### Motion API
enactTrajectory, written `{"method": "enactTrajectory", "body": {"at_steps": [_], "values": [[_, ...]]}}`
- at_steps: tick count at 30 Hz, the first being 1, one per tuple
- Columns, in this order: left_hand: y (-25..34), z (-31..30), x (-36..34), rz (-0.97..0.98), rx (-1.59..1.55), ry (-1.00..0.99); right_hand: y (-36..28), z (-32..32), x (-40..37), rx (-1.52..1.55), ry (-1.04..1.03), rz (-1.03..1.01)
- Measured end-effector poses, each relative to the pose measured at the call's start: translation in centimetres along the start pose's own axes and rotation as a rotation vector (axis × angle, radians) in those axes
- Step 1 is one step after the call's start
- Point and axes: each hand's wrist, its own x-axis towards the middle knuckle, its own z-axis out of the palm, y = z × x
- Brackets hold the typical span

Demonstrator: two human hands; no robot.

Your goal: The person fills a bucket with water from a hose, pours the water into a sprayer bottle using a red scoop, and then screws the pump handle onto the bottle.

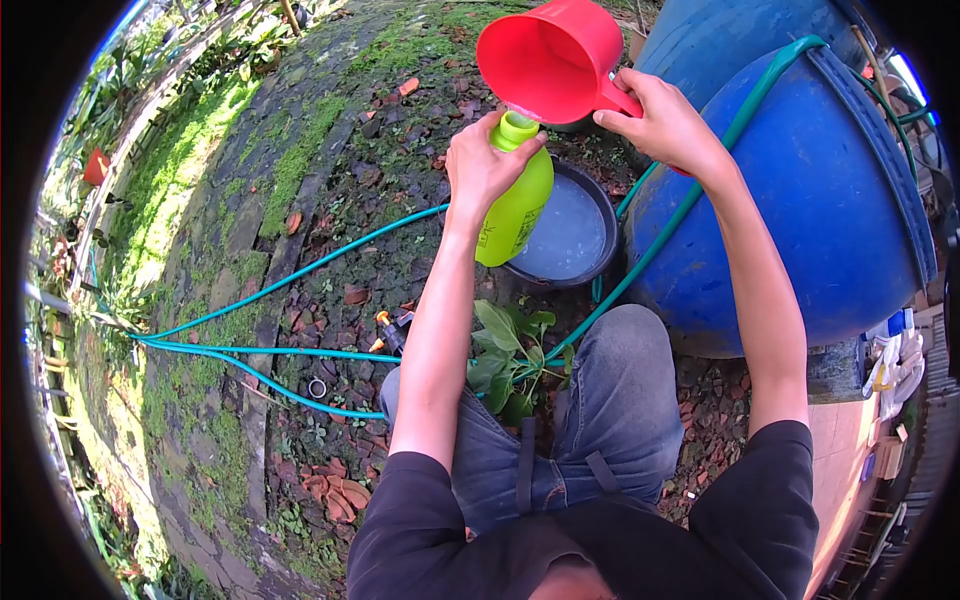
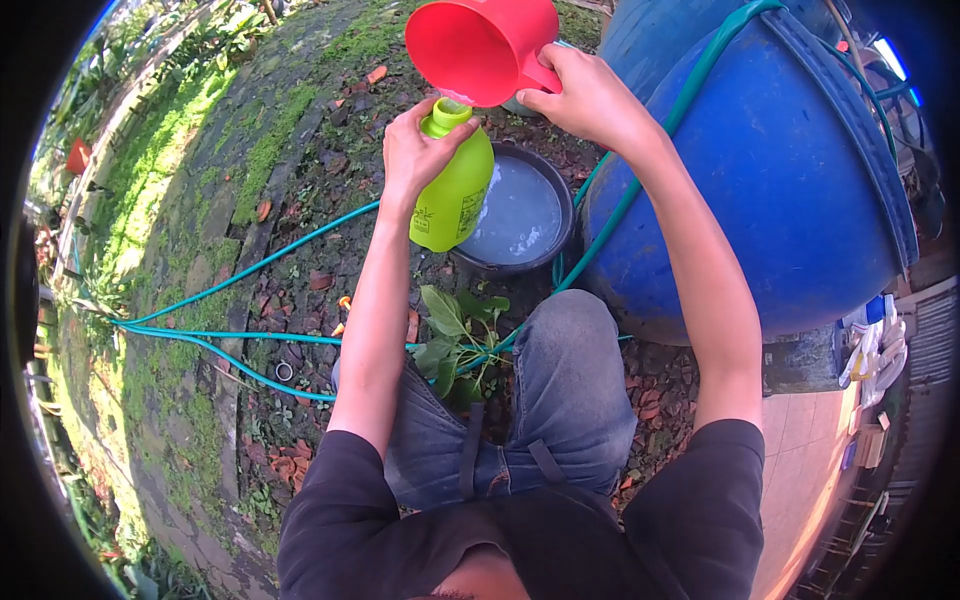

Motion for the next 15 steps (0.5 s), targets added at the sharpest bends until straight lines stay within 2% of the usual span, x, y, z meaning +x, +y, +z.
{"method": "enactTrajectory", "body": {"at_steps": [3, 7, 12, 15], "values": [[-0.1, 0.0, 0.1, -0.008, 0.016, 0.002, -0.2, 0.0, -0.2, 0.165, -0.083, 0.157], [-0.3, 0.2, 0.1, 0.001, -0.009, 0.011, -0.1, 0.3, -1.0, 0.448, -0.158, 0.476], [-0.5, 0.3, 0.0, 0.006, -0.016, 0.016, 4.6, 4.5, -3.8, 0.716, -0.214, 0.769], [-0.3, 0.3, 0.0, 0.005, -0.03, 0.01, 7.2, 8.9, -6.2, 0.571, -0.342, 0.798]]}}
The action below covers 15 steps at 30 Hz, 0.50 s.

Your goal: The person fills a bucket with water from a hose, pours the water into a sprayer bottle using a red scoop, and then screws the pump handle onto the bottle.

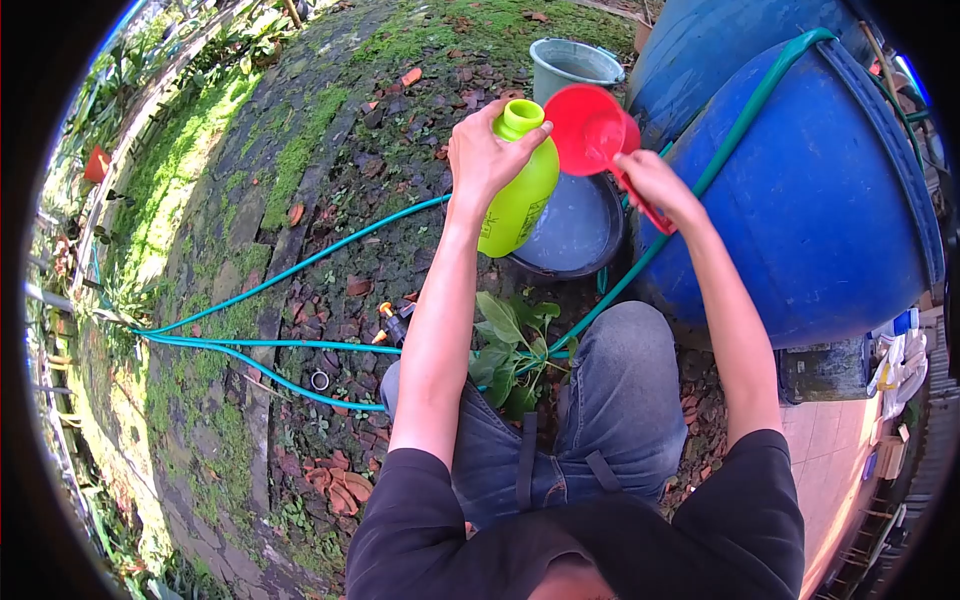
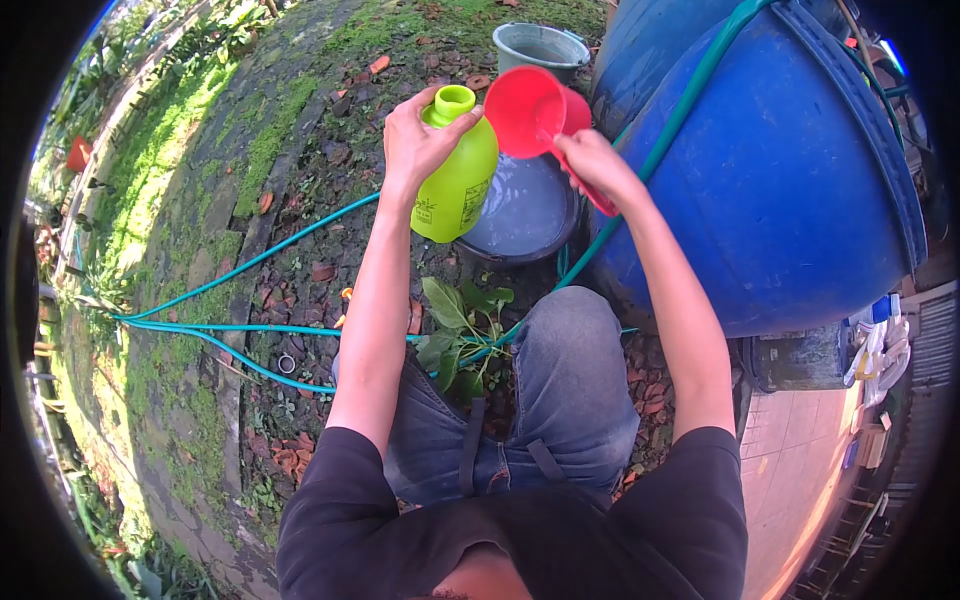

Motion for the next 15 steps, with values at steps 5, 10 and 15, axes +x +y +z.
{"method": "enactTrajectory", "body": {"at_steps": [5, 10, 15], "values": [[0.3, -0.1, -0.1, 0.004, -0.012, 0.021, 7.4, 5.8, 1.6, -0.53, 0.146, -0.238], [0.2, -0.1, -0.2, -0.004, -0.02, 0.0, 9.5, 8.9, 1.7, -0.736, 0.13, -0.262], [0.1, -0.4, -0.2, -0.005, -0.045, -0.004, 9.4, 9.6, 1.4, -0.768, 0.019, -0.299]]}}
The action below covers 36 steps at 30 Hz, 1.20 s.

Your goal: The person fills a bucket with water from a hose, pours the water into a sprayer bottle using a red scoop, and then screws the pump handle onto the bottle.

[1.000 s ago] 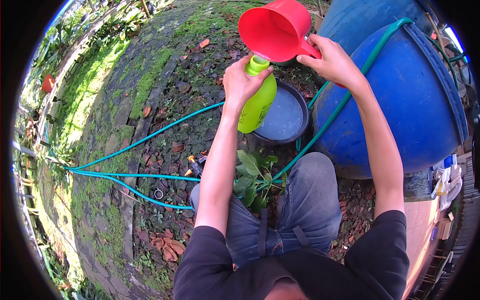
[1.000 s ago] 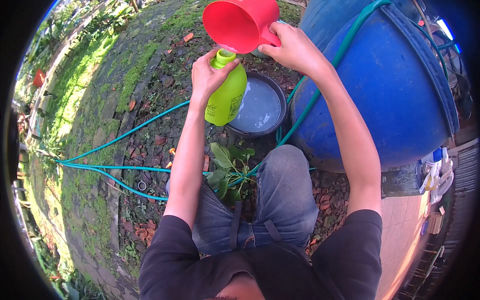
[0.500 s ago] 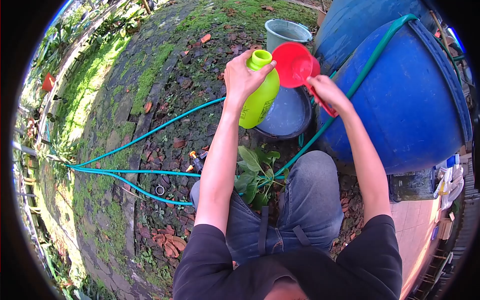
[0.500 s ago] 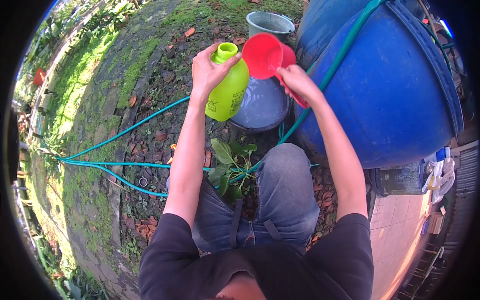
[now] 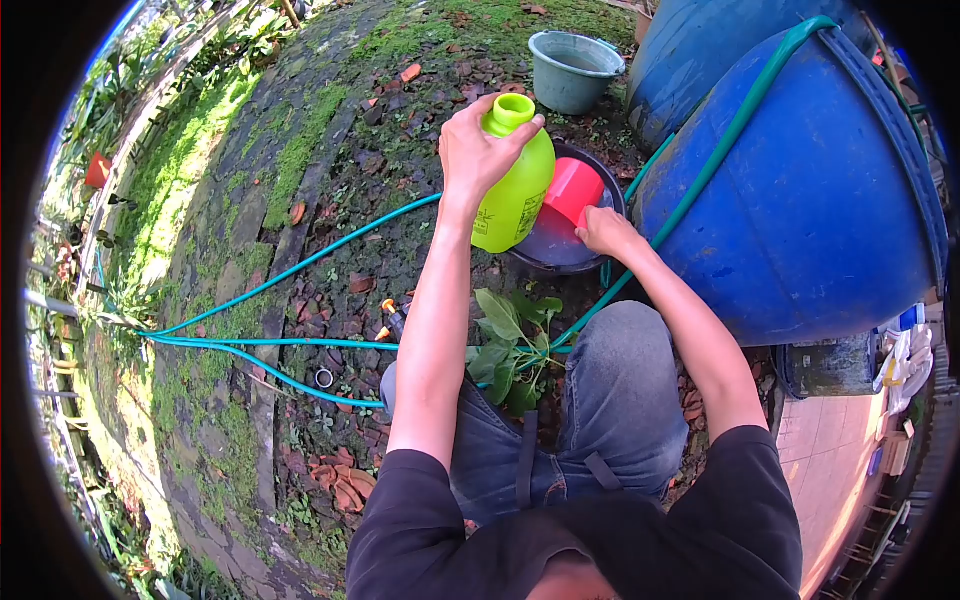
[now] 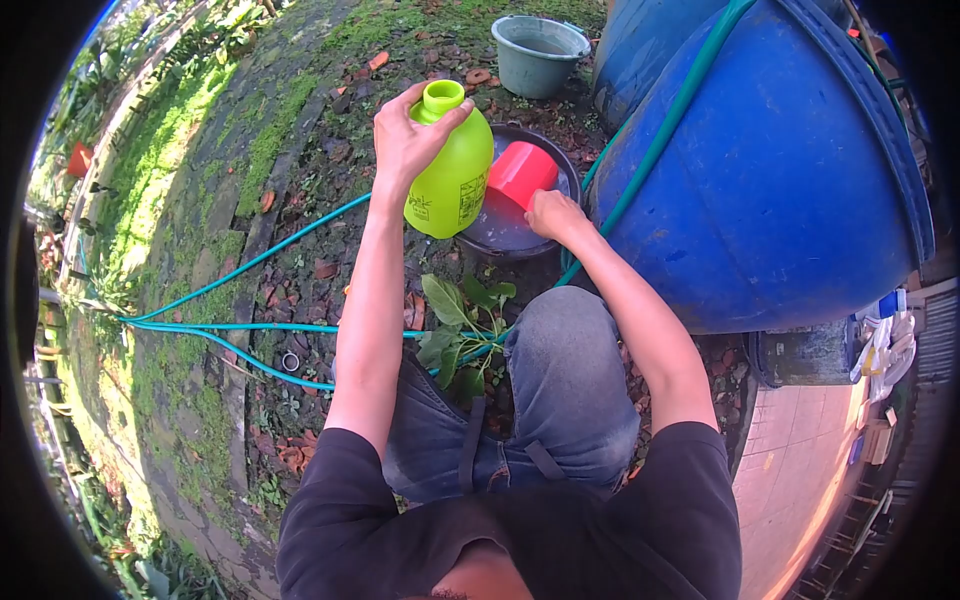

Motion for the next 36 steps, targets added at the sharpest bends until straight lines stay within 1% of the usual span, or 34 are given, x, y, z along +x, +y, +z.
{"method": "enactTrajectory", "body": {"at_steps": [3, 6, 9, 12, 15, 18, 24, 25, 30, 33, 36], "values": [[0.1, 0.0, 0.0, 0.003, -0.002, 0.005, 0.1, -2.1, 0.7, 0.336, -0.314, 0.264], [0.1, -0.2, -0.1, -0.004, 0.011, 0.008, 1.3, -2.2, 0.9, 0.667, -0.259, 0.315], [0.1, -0.3, 0.0, -0.01, 0.001, 0.009, 2.3, -3.5, 0.3, 0.97, -0.241, 0.483], [0.0, -0.1, -0.1, -0.006, -0.005, 0.02, 3.1, -5.4, -0.3, 1.127, -0.245, 0.485], [-0.1, 0.1, -0.1, 0.013, -0.009, 0.05, 2.4, -8.8, -1.6, 1.285, -0.228, 0.452], [-0.3, 0.3, 0.0, 0.021, 0.003, 0.051, 1.5, -13.0, -2.4, 1.305, -0.21, 0.377], [0.2, 0.1, 0.1, 0.01, 0.037, 0.002, -1.8, -21.8, -3.6, 1.205, -0.133, 0.231], [0.2, 0.2, 0.1, 0.012, 0.04, 0.004, -1.8, -22.6, -3.4, 1.19, -0.148, 0.204], [0.2, 0.2, 0.1, 0.007, 0.035, -0.005, -3.6, -24.8, -3.0, 0.987, -0.08, 0.163], [0.1, 0.5, 0.1, 0.01, 0.056, -0.006, -3.3, -24.5, -2.1, 0.885, -0.08, 0.15], [0.2, 0.7, 0.0, 0.027, 0.062, -0.005, -3.2, -24.2, -1.6, 0.854, -0.068, 0.144]]}}
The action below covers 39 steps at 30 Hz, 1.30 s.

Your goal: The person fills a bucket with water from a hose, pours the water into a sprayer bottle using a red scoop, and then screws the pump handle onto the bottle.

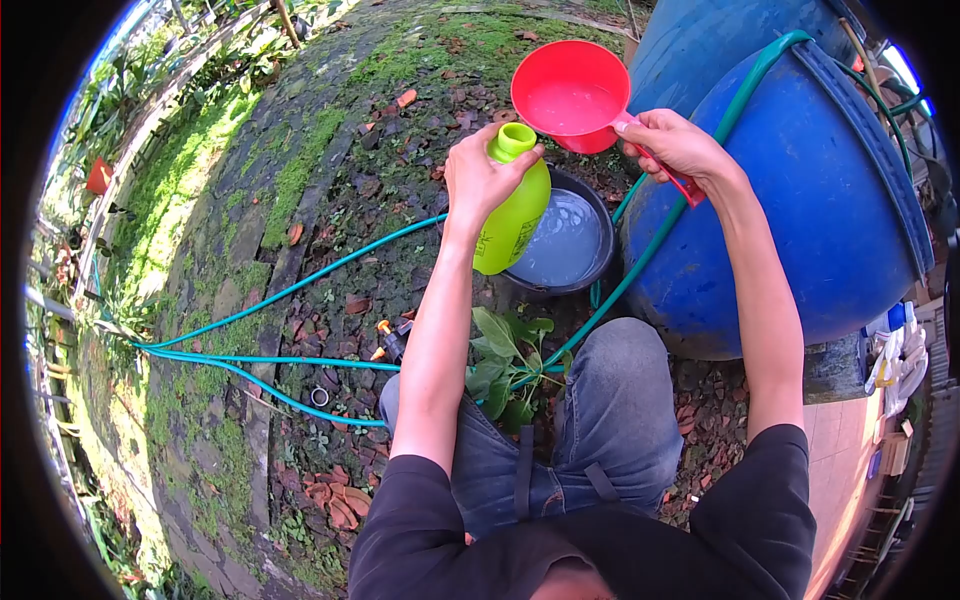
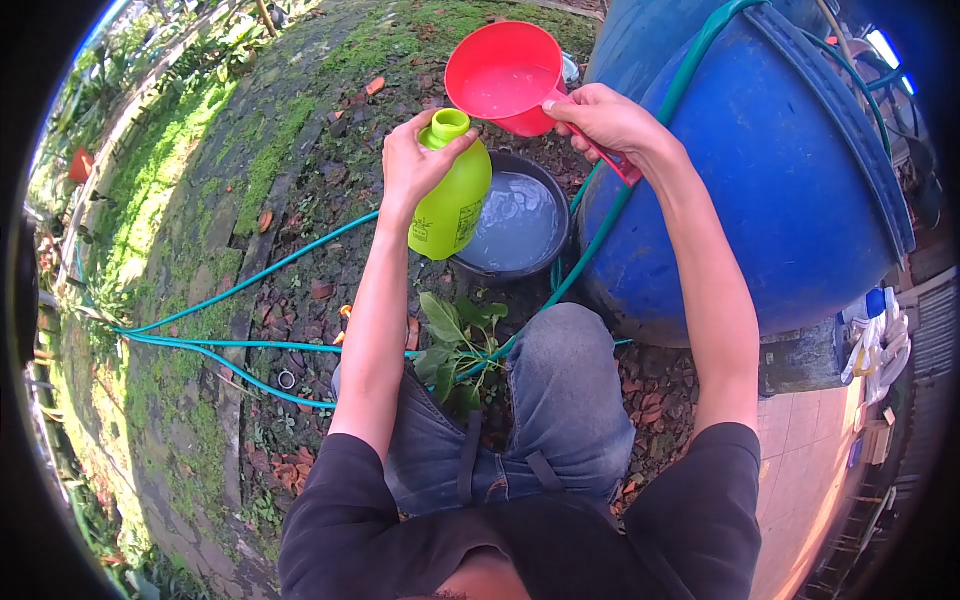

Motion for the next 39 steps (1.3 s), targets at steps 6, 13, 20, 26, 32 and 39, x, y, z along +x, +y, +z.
{"method": "enactTrajectory", "body": {"at_steps": [6, 13, 20, 26, 32, 39], "values": [[0.1, 0.2, 0.0, 0.004, 0.007, -0.009, -0.4, 0.0, -0.2, -0.05, -0.03, -0.034], [0.1, 0.1, 0.1, 0.009, -0.003, -0.005, -1.5, 0.2, -0.7, -0.167, 0.041, -0.054], [0.0, 0.3, 0.0, 0.008, 0.003, -0.005, -2.0, 0.4, -1.0, -0.218, 0.064, -0.088], [0.0, 0.1, 0.0, -0.001, 0.004, -0.013, -2.5, 0.4, -1.2, -0.246, 0.084, -0.089], [-0.2, 0.2, 0.0, 0.017, 0.017, -0.001, -3.2, 0.3, -1.6, -0.272, 0.077, -0.096], [0.0, 0.2, 0.0, 0.013, 0.013, -0.005, -3.0, 0.2, -1.4, -0.286, 0.094, -0.124]]}}
